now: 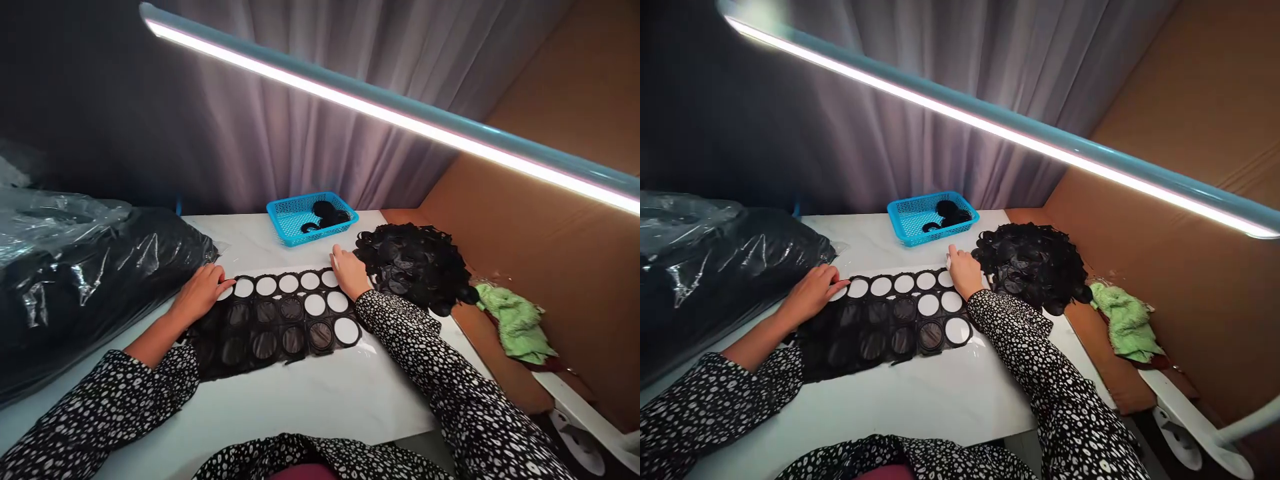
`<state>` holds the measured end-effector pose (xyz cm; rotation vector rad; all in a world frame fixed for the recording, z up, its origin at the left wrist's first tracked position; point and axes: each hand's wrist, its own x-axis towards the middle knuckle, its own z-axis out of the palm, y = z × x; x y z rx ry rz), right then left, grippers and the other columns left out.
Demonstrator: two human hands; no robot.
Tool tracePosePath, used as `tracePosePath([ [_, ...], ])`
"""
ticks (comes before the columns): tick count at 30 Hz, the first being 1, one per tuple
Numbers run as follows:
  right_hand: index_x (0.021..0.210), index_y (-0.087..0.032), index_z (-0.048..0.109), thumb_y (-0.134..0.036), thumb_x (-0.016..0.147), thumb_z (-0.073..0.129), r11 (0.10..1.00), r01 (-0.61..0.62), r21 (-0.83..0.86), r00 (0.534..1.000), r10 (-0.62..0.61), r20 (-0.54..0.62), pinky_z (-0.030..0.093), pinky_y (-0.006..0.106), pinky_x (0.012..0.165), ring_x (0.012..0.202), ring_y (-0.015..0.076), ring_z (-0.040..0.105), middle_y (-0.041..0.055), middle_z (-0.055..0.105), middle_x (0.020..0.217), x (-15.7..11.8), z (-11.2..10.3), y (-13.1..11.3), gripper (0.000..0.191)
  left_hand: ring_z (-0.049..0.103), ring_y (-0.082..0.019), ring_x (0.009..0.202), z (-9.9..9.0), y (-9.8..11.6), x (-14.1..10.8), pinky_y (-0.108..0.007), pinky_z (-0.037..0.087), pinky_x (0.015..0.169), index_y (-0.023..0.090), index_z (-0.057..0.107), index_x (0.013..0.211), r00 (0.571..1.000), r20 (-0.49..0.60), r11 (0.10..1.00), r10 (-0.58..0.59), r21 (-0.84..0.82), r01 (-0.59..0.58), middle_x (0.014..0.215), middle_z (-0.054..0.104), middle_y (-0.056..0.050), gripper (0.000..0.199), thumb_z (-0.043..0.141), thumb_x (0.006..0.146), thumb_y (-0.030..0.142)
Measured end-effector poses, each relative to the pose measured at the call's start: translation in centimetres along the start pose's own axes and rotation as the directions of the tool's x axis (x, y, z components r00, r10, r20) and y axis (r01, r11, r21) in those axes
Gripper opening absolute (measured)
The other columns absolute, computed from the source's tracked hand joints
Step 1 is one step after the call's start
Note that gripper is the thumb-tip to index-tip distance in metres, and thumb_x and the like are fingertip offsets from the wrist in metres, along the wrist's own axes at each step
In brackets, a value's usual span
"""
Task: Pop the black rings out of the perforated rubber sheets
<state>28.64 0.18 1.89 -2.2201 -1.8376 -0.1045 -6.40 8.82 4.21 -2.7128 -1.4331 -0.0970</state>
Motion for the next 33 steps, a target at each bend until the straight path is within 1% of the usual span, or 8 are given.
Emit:
tracePosePath([
  [6,0.125,-0.017,0.041,-0.027,0.104,0.027,0.989,0.018,-0.144,0.986,0.006,0.165,0.04,0.027,0.066,0.079,0.0226,0.069,0.0141,0.07,0.092,0.3,0.6,-0.5,0.027,0.059,-0.027,0.094,-0.1,-0.2,-0.1,-0.036,0.045,0.083,0.021,0.049,0.083,0.999,0.021,0.999,0.029,0.023,-0.03,0.094,0.062,-0.01,0.026,0.039,0.098,0.039],
  [11,0.123,-0.017,0.042,-0.029,0.104,0.026,0.976,-0.002,-0.217,0.989,0.034,0.144,0.04,0.028,0.065,0.079,0.024,0.069,0.0141,0.07,0.094,0.8,-0.1,2.1,0.028,0.067,-0.029,0.083,0.1,0.8,1.2,-0.031,0.045,0.065,0.02,0.05,0.094,0.999,0.029,0.998,-0.045,0.05,0.044,0.094,0.068,-0.011,0.025,0.036,0.101,0.039],
  [16,0.121,-0.017,0.047,-0.03,0.103,0.03,0.974,-0.036,-0.226,0.99,0.066,0.127,0.039,0.029,0.064,0.074,0.023,0.067,0.0116,0.068,0.091,2.1,0.3,4.3,0.027,0.069,-0.03,0.086,0.3,2.5,4.1,-0.032,0.046,0.068,0.02,0.052,0.101,0.998,0.045,0.997,-0.036,0.064,0.033,0.104,0.069,-0.012,0.024,0.039,0.102,0.04],
  [19,0.112,-0.017,0.053,-0.031,0.102,0.037,0.991,-0.02,-0.132,0.998,0.028,0.055,0.039,0.027,0.063,0.074,0.0207,0.064,0.0105,0.065,0.094,2.4,0.0,4.9,0.024,0.068,-0.032,0.089,-0.3,2.6,5.0,-0.036,0.047,0.071,0.017,0.054,0.1,0.998,0.048,0.996,-0.035,0.081,0.031,0.1,0.067,-0.014,0.024,0.042,0.101,0.037],
  [22,0.093,-0.017,0.058,-0.03,0.1,0.041,0.992,0.081,0.101,0.989,-0.067,-0.135,0.041,0.027,0.067,0.079,0.0196,0.06,0.0096,0.062,0.093,1.2,-1.8,5.6,0.022,0.062,-0.036,0.102,-1.0,3.2,4.1,-0.042,0.047,0.081,0.013,0.058,0.099,0.999,-0.029,0.992,-0.024,0.12,0.028,0.102,0.063,-0.019,0.027,0.043,0.1,0.035],
  [25,0.079,-0.019,0.058,-0.033,0.096,0.048,0.896,0.152,0.418,0.969,-0.052,-0.241,0.043,0.029,0.071,0.077,0.0191,0.058,0.0059,0.061,0.082,-2.0,-4.5,5.5,0.024,0.059,-0.033,0.106,-1.2,6.6,1.5,-0.043,0.048,0.087,0.013,0.061,0.103,0.983,-0.144,0.992,0.118,0.05,-0.112,0.109,0.061,-0.018,0.03,0.041,0.101,0.035],
  [29,0.078,-0.02,0.061,-0.035,0.092,0.055,0.589,-0.009,0.808,0.997,-0.058,0.053,0.047,0.028,0.068,0.073,0.0174,0.061,0.0039,0.065,0.082,-7.3,-5.7,3.6,0.022,0.046,-0.026,0.132,0.0,14.0,-2.8,-0.042,0.039,0.107,0.021,0.051,0.133,0.822,-0.179,0.785,0.541,-0.244,-0.57,0.145,0.047,-0.012,0.04,0.044,0.101,0.043],
  [33,0.072,-0.018,0.058,-0.03,0.086,0.062,0.533,-0.089,0.842,0.978,-0.112,0.174,0.047,0.029,0.072,0.08,0.0169,0.06,0.0042,0.065,0.088,-10.4,-3.9,1.9,0.019,0.033,-0.029,0.142,2.1,17.9,-4.9,-0.05,0.026,0.114,0.022,0.043,0.143,0.793,-0.114,0.748,0.599,-0.273,-0.604,0.152,0.04,-0.013,0.052,0.047,0.099,0.049],
])
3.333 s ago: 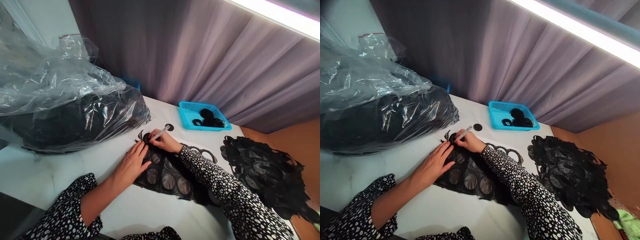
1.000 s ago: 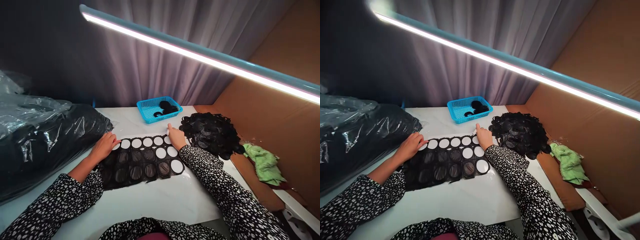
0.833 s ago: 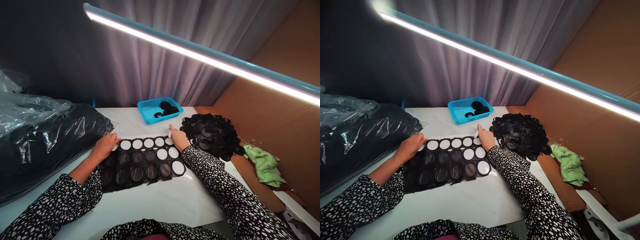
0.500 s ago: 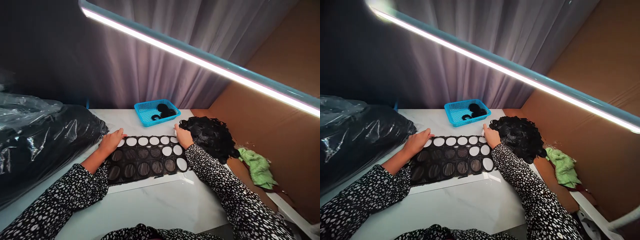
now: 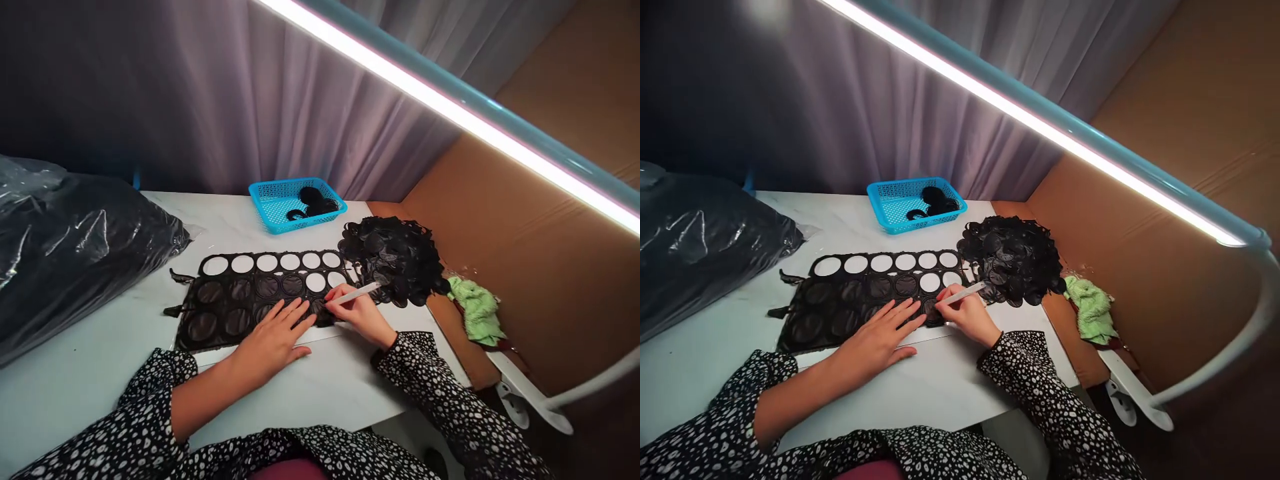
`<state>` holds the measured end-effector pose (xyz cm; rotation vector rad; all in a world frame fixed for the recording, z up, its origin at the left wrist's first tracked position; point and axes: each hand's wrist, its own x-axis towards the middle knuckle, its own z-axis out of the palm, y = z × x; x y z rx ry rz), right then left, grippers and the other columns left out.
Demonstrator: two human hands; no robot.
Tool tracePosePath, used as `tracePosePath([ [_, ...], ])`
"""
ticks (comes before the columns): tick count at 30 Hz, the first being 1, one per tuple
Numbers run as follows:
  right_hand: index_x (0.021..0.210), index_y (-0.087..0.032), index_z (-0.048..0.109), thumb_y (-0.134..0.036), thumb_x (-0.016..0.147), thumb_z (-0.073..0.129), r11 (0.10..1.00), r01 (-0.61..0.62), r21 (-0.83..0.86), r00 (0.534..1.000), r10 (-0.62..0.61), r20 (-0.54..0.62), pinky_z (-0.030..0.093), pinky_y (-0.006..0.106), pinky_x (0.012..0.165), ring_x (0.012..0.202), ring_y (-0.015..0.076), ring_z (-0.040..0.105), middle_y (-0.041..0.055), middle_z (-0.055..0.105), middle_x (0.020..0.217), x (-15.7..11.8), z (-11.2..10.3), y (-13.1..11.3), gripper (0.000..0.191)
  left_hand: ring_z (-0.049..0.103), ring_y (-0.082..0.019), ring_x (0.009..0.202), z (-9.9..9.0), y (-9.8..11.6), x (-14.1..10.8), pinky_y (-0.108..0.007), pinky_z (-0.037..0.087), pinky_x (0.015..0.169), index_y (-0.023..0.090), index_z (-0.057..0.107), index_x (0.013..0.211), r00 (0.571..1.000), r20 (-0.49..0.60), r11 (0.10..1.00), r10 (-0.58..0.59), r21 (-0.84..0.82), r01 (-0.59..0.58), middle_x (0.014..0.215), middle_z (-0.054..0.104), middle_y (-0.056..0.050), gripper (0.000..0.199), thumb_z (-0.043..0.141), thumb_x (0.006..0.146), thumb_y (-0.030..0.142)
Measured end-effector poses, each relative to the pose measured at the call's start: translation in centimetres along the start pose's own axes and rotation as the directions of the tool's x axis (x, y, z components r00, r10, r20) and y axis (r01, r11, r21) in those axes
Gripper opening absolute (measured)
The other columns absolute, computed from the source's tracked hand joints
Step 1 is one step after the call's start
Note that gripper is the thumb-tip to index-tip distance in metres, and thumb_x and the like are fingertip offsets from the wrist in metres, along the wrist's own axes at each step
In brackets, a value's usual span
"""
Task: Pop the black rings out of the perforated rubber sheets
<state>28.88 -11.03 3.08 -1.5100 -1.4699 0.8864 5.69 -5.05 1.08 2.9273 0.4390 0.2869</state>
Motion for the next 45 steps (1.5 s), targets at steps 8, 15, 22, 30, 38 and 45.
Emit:
tracePosePath([
  [8,0.073,-0.018,0.058,-0.022,0.084,0.064,0.995,0.075,-0.064,0.997,-0.073,0.037,0.045,0.032,0.081,0.09,0.0177,0.059,0.0048,0.062,0.095,-0.4,0.5,0.6,0.013,0.027,-0.03,0.145,0.3,-0.8,-0.7,-0.052,0.024,0.115,0.028,0.042,0.145,0.999,0.034,0.999,-0.014,-0.047,0.016,0.156,0.034,-0.01,0.051,0.049,0.099,0.048],
  [15,0.075,-0.019,0.058,-0.019,0.084,0.065,0.983,0.102,-0.154,0.994,-0.093,0.066,0.045,0.031,0.08,0.088,0.0172,0.058,0.0043,0.061,0.096,-0.1,0.4,0.3,0.012,0.029,-0.031,0.144,0.2,-0.5,-0.5,-0.053,0.026,0.115,0.028,0.044,0.143,0.999,0.04,0.999,-0.013,-0.035,0.015,0.155,0.035,-0.011,0.049,0.05,0.098,0.048],
  [22,0.086,-0.019,0.056,-0.015,0.094,0.051,0.767,0.413,-0.491,0.91,-0.331,0.248,0.048,0.033,0.08,0.092,0.0207,0.058,0.0095,0.065,0.102,-1.3,1.8,-0.3,0.01,0.016,-0.034,0.147,0.3,-0.7,-0.7,-0.054,0.025,0.115,0.032,0.042,0.145,0.999,0.012,0.997,-0.031,-0.071,0.032,0.162,0.014,-0.01,0.054,0.056,0.095,0.047],
  [30,0.087,-0.017,0.058,-0.018,0.095,0.043,0.647,-0.062,-0.76,0.913,-0.27,-0.305,0.045,0.034,0.074,0.082,0.0244,0.059,0.0114,0.066,0.086,2.7,-3.3,0.4,0.017,0.019,-0.035,0.146,-0.5,-0.4,-0.9,-0.052,0.026,0.116,0.031,0.042,0.146,0.999,0.033,0.997,-0.036,-0.063,0.038,0.162,0.015,-0.012,0.06,0.06,0.092,0.051],
  [38,0.083,-0.02,0.059,-0.021,0.092,0.052,0.987,0.124,-0.102,0.97,-0.099,0.221,0.046,0.027,0.067,0.075,0.0157,0.06,0.003,0.07,0.09,1.0,4.0,-2.5,0.012,0.03,-0.028,0.144,-1.5,-1.8,-4.4,-0.046,0.03,0.116,0.027,0.044,0.144,1.0,-0.003,0.997,-0.023,-0.07,0.023,0.157,0.03,-0.009,0.053,0.051,0.097,0.051],
  [45,0.075,-0.02,0.055,-0.023,0.09,0.057,0.983,0.163,-0.083,0.953,-0.135,0.271,0.045,0.028,0.071,0.082,0.0163,0.058,0.0029,0.066,0.091,1.3,3.8,-1.9,0.015,0.027,-0.028,0.145,-1.1,-2.4,-4.9,-0.045,0.03,0.116,0.03,0.041,0.146,0.999,0.054,0.998,-0.01,-0.066,0.013,0.159,0.026,-0.008,0.055,0.051,0.096,0.051],
])
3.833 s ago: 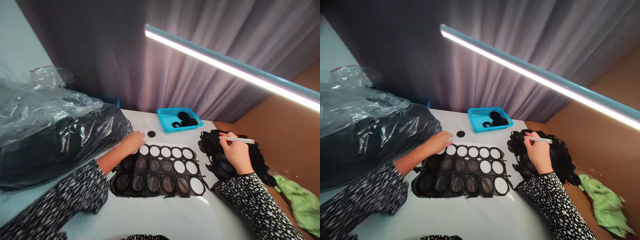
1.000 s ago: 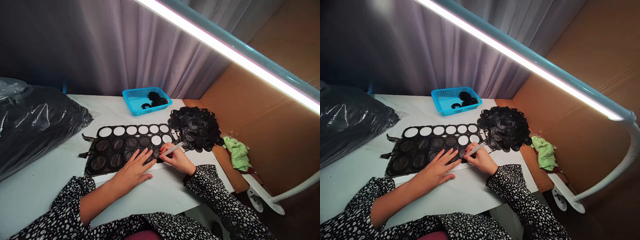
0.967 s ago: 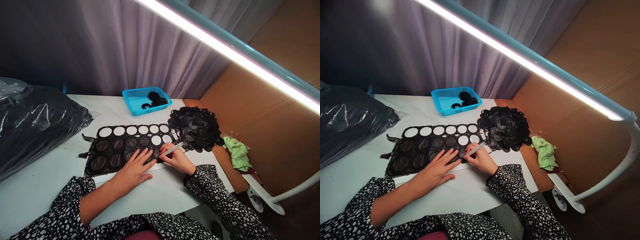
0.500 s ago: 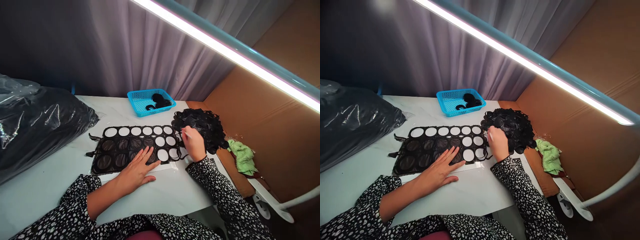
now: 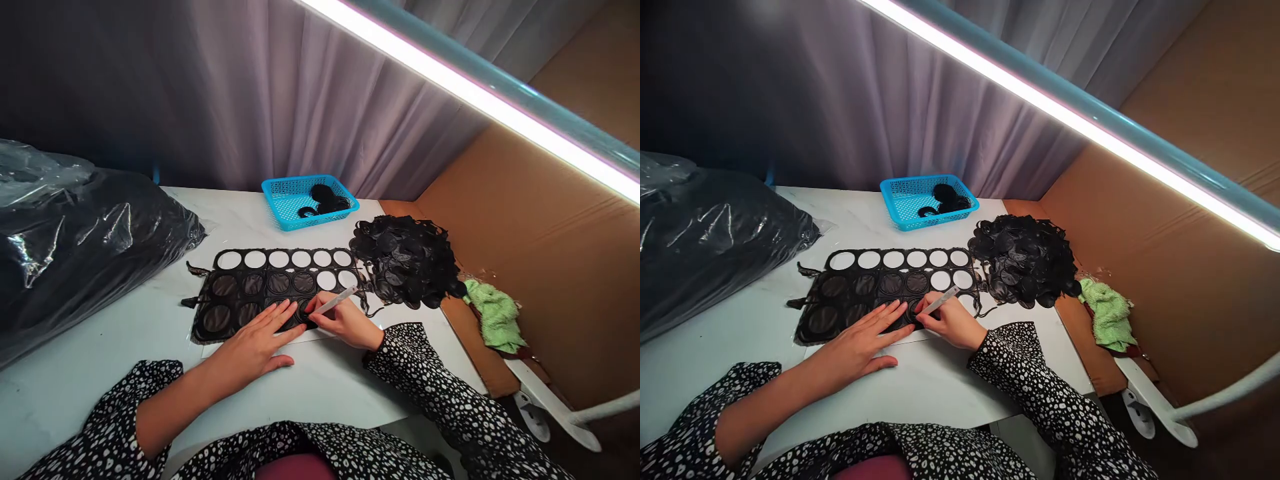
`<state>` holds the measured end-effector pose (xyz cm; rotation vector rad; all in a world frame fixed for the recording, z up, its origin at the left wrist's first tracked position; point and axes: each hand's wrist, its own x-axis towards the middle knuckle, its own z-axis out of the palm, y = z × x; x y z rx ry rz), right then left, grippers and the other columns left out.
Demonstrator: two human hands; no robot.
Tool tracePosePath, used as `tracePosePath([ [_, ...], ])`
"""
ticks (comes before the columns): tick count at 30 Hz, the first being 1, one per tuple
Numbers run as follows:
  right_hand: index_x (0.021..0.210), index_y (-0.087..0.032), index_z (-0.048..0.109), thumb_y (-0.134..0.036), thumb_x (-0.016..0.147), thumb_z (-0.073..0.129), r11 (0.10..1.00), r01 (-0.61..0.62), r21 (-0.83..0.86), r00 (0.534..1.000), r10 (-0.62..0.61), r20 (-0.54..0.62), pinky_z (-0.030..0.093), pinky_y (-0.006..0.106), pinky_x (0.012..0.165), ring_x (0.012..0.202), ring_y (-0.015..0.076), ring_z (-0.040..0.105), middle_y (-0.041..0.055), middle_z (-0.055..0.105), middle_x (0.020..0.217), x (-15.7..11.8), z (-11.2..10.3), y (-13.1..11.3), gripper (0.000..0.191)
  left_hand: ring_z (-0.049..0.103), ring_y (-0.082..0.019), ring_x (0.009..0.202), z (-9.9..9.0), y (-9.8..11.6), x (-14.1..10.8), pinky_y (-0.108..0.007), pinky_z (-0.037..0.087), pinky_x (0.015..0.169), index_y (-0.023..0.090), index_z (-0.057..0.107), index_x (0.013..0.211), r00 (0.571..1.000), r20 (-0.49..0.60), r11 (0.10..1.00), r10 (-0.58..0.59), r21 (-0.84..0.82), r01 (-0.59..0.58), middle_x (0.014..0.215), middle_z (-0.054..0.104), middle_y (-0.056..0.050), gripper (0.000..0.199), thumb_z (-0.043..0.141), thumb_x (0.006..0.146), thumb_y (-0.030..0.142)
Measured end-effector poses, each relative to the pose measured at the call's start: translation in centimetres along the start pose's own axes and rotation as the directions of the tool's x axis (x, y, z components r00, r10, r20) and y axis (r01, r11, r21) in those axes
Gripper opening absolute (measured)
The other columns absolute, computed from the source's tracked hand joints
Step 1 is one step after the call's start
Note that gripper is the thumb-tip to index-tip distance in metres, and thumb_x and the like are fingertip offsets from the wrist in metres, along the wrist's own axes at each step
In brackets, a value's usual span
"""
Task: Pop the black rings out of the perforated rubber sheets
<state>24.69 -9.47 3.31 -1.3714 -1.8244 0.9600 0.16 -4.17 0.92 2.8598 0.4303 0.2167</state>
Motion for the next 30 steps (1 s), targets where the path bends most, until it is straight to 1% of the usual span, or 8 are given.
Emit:
tracePosePath([
  [8,0.077,-0.021,0.055,-0.022,0.092,0.058,0.99,0.084,-0.109,0.996,-0.085,-0.001,0.045,0.03,0.075,0.084,0.0166,0.057,0.0029,0.062,0.09,0.1,0.5,-0.1,0.016,0.027,-0.029,0.145,0.0,0.1,0.1,-0.047,0.03,0.115,0.031,0.036,0.149,1.0,0.022,1.0,0.0,0.005,0.0,0.16,0.025,-0.009,0.057,0.052,0.097,0.049],
  [15,0.092,-0.02,0.057,-0.017,0.096,0.044,0.866,0.199,-0.459,0.977,-0.212,0.023,0.047,0.038,0.084,0.095,0.0242,0.056,0.0128,0.065,0.107,-1.4,2.2,0.0,0.013,0.016,-0.036,0.147,0.3,-0.1,-0.1,-0.054,0.027,0.115,0.037,0.038,0.147,0.999,-0.035,0.999,-0.028,-0.037,0.027,0.163,0.002,-0.006,0.058,0.057,0.094,0.049],
  [17,0.093,-0.021,0.057,-0.017,0.096,0.042,0.878,0.111,-0.465,0.967,-0.203,-0.153,0.047,0.035,0.081,0.09,0.0232,0.058,0.0115,0.066,0.1,-0.8,0.5,0.9,0.016,0.017,-0.036,0.147,0.2,0.0,-0.3,-0.053,0.027,0.115,0.037,0.04,0.146,0.999,-0.037,0.998,-0.031,-0.05,0.029,0.163,0.005,-0.005,0.055,0.056,0.095,0.049],
  [19,0.091,-0.021,0.057,-0.021,0.096,0.041,0.906,-0.055,-0.419,0.907,-0.13,-0.401,0.046,0.032,0.075,0.083,0.0213,0.06,0.0094,0.068,0.093,0.4,-2.2,1.6,0.016,0.017,-0.036,0.147,-0.2,0.1,-0.3,-0.053,0.027,0.115,0.037,0.042,0.145,0.999,-0.032,0.998,-0.034,-0.061,0.032,0.163,0.008,-0.005,0.053,0.055,0.095,0.05],
  [21,0.091,-0.021,0.057,-0.024,0.096,0.042,0.917,-0.148,-0.369,0.851,-0.072,-0.52,0.045,0.031,0.073,0.08,0.0203,0.062,0.0087,0.069,0.095,1.8,-4.4,2.0,0.016,0.02,-0.035,0.146,-0.7,0.2,0.0,-0.052,0.028,0.114,0.037,0.044,0.144,0.999,-0.018,0.997,-0.038,-0.064,0.037,0.162,0.015,-0.005,0.053,0.054,0.094,0.053],
  [23,0.091,-0.02,0.058,-0.024,0.095,0.045,0.929,-0.116,-0.35,0.878,-0.069,-0.474,0.045,0.03,0.074,0.08,0.02,0.062,0.008,0.07,0.096,3.2,-5.1,1.9,0.014,0.025,-0.033,0.145,-1.1,0.0,0.8,-0.05,0.03,0.113,0.035,0.043,0.145,0.997,-0.024,0.996,-0.078,-0.049,0.077,0.159,0.027,-0.007,0.055,0.051,0.095,0.055],
  [25,0.091,-0.021,0.059,-0.022,0.093,0.048,0.947,-0.021,-0.321,0.942,-0.089,-0.323,0.044,0.029,0.074,0.081,0.0194,0.062,0.0066,0.07,0.095,4.2,-4.2,1.5,0.011,0.027,-0.031,0.145,-1.2,-0.5,1.8,-0.049,0.029,0.114,0.029,0.04,0.147,0.988,-0.06,0.989,-0.145,-0.013,0.145,0.155,0.035,-0.01,0.058,0.048,0.096,0.056],
  [30,0.085,-0.02,0.06,-0.02,0.089,0.053,0.992,0.026,-0.121,0.998,-0.032,-0.05,0.042,0.026,0.066,0.074,0.0148,0.057,0.0018,0.067,0.087,5.3,-1.1,1.5,0.008,0.025,-0.029,0.146,-0.3,-2.1,2.9,-0.048,0.025,0.116,0.024,0.044,0.144,0.983,-0.082,0.986,-0.162,0.026,0.164,0.157,0.03,-0.013,0.059,0.046,0.096,0.058],
])
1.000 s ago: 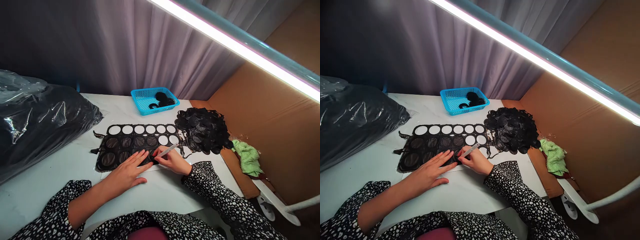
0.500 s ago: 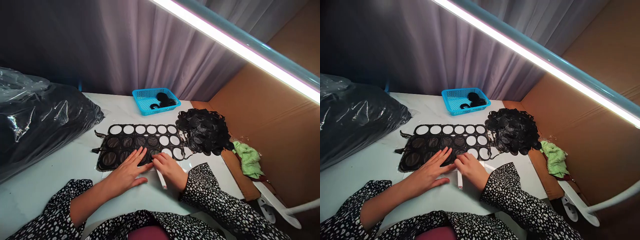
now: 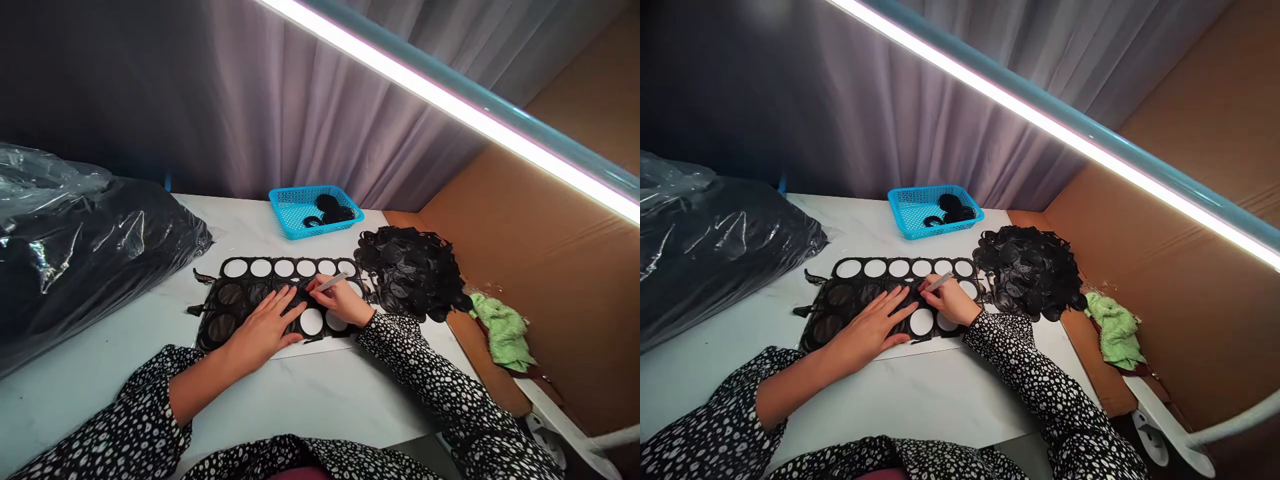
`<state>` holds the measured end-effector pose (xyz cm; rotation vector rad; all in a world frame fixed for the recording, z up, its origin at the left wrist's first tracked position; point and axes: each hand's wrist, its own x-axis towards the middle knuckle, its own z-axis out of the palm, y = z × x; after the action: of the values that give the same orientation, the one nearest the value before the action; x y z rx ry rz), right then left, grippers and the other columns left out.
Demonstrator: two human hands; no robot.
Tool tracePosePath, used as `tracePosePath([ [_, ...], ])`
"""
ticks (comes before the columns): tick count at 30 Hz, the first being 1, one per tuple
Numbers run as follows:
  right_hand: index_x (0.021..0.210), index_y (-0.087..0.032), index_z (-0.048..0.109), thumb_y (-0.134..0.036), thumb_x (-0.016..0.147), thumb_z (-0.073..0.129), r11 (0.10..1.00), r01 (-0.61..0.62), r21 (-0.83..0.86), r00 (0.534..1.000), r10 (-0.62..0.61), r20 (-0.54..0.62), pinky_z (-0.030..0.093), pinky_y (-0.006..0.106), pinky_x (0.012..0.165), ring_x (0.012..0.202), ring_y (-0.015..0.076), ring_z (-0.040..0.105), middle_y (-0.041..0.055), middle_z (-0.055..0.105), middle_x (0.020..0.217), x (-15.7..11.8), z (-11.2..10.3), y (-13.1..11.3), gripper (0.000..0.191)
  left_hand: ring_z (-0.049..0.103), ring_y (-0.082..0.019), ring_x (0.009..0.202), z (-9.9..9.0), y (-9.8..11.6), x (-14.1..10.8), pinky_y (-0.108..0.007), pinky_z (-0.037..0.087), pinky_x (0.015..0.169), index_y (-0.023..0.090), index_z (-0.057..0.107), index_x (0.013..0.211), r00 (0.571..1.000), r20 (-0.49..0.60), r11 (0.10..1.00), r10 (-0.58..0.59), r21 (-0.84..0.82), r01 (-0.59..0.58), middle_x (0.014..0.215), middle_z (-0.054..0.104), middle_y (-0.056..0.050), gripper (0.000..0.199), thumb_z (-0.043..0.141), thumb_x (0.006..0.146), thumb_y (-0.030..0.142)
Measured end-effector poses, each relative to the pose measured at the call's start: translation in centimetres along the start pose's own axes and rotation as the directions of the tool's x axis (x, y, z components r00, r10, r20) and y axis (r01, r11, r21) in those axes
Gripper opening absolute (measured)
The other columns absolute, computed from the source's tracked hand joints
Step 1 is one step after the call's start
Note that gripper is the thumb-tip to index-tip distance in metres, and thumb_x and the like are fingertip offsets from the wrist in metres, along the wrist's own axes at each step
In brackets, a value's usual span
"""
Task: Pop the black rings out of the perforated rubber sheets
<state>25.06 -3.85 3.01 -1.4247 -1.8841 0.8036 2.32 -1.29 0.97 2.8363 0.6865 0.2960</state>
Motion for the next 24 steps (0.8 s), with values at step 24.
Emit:
tracePosePath([
  [24,0.078,-0.021,0.049,-0.023,0.095,0.042,0.933,-0.207,-0.293,0.871,0.039,-0.49,0.041,0.028,0.065,0.067,0.0187,0.051,0.0028,0.056,0.071,0.4,-1.3,2.7,0.019,0.029,-0.034,0.143,1.7,-1.2,-0.4,-0.05,0.033,0.112,0.03,0.041,0.147,0.999,-0.03,0.998,0.018,0.067,-0.016,0.157,0.031,-0.013,0.059,0.051,0.095,0.056],
])
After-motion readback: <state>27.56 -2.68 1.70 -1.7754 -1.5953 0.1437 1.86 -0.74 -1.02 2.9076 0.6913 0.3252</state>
